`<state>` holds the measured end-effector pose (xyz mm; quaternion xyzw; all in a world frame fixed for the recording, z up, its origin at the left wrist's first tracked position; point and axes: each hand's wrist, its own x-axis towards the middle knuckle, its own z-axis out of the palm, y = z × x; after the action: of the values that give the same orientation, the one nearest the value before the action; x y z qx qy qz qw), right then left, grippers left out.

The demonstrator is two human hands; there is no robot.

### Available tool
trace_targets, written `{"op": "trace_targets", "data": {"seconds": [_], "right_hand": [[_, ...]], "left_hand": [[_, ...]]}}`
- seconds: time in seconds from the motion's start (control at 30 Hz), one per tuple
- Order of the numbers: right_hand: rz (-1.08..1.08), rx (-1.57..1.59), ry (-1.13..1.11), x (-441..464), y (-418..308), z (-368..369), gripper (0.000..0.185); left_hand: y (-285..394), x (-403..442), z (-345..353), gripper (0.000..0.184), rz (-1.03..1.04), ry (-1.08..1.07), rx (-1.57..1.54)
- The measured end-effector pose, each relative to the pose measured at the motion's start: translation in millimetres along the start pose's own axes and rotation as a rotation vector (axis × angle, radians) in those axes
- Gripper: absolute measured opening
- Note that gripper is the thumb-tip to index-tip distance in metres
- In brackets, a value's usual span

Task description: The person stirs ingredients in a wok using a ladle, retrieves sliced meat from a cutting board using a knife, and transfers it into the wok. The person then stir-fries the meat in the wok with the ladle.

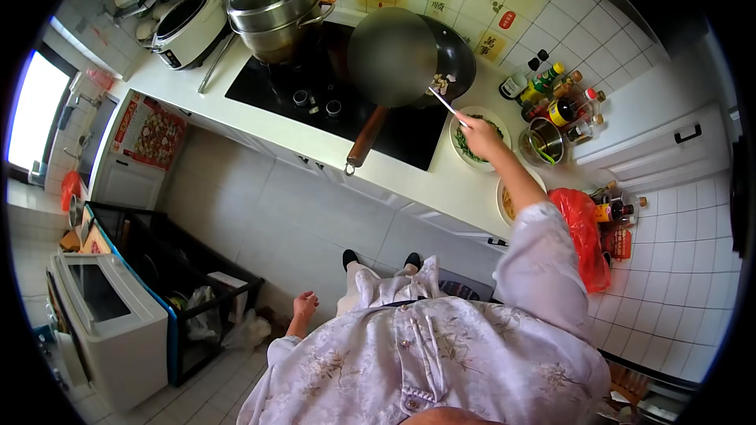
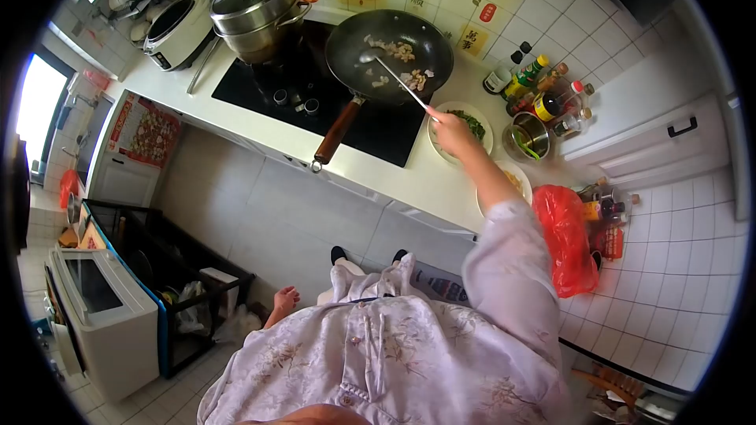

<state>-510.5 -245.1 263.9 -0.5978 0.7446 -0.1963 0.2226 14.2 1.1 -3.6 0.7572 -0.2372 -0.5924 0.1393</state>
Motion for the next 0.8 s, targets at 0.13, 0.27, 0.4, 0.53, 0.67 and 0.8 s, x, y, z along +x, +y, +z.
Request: {"op": "trace_targets", "data": {"seconds": [0.13, 0.27, 0.4, 0.53, 0.67, 0.8], "right_hand": [[-0.001, -0.191, -0.013, -43.8, 22.2, -93.0, 0.033], [0.065, -0.501, -0.047, -76.3, -17.8, -162.5, 0.032], [0.032, -0.491, -0.078, -59.7, 11.3, -129.7, 0.033], [-0.001, -0.270, 0.018, -15.2, 0.2, -78.0, 0.033], [0.013, -0.240, 0.074, 25.7, -18.5, -49.9, 0.034], [0.031, -0.356, 0.048, 28.5, -14.4, -46.3, 0.036]], "left_hand": [[-23.6, 1.4, -2.6, 0.031, -0.050, -0.028, 0.061], [-20.6, -4.9, 0.1, 0.029, 0.016, -0.062, 0.100], [-10.5, 24.0, 12.8, 0.030, 0.031, -0.110, 0.110], [27.7, 27.3, 19.5, 0.031, 0.044, -0.106, 0.037], [50.6, 15.7, 15.8, 0.031, 0.087, -0.072, 0.043], [27.3, 19.9, 2.4, 0.032, 0.046, -0.069, 0.038]]}}
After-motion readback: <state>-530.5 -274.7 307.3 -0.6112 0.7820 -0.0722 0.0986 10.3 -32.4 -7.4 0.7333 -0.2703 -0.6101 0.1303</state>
